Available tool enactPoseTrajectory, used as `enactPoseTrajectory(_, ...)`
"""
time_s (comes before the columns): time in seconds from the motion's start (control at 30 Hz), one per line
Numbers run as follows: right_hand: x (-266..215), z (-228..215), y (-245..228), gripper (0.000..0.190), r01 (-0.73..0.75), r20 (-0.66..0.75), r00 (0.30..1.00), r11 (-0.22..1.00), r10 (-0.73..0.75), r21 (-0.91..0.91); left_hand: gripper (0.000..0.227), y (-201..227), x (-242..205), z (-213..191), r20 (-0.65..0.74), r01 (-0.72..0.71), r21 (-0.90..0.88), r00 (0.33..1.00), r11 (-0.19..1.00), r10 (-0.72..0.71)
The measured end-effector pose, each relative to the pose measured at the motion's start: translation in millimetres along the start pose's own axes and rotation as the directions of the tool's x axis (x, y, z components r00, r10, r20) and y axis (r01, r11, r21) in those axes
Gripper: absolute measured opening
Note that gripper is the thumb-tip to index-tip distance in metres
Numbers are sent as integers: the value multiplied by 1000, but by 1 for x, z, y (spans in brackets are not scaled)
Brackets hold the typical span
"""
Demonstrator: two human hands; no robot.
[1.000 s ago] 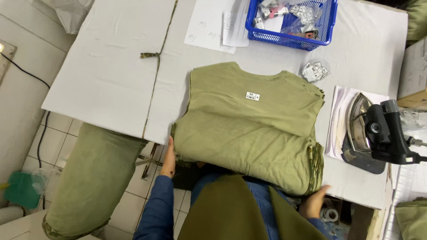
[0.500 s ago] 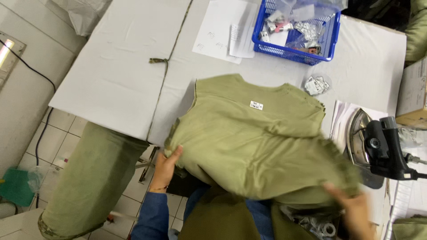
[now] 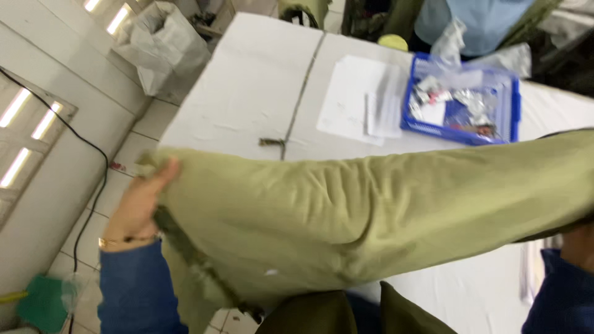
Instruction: The person irons a small white label onto the back of a folded military-style shirt using a steam iron. After pressing the label, they lift the garment and move it to the floor, then return to the table to iron another shirt.
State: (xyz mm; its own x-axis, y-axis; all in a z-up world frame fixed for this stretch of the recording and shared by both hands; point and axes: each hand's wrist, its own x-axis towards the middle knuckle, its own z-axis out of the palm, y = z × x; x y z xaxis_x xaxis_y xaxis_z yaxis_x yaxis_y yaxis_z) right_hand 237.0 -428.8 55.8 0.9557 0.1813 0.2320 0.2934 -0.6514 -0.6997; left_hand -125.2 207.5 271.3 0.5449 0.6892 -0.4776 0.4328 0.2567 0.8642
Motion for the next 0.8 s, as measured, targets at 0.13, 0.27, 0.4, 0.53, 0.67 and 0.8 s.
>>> enactPoseTrajectory(0.13,-10,44,-251,54,-202,-22,948,652,319,731,47,9,59,-11,82,-62,-170,994,984,77)
enactPoseTrajectory(0.27,8,72,-293,48,-265,142,940,401,311,877,46,31,117,-30,208,-24,-560,964,828,168)
enactPoseTrajectory(0.4,-4,153,-226,31,-516,443,857,454,265,727,55,76,128,-10,172,48,-377,985,925,19)
enactPoseTrajectory(0.53,-40,215,-290,40,-890,664,440,393,605,233,74,72,157,-3,173,-46,2,984,999,45)
enactPoseTrajectory(0.67,-62,229,-328,50,-939,705,231,342,670,-18,90,34,181,2,309,14,518,929,855,-203)
enactPoseTrajectory(0.8,-77,242,-319,47,-959,678,278,154,681,238,53,-33,223,-53,274,66,499,934,864,-230)
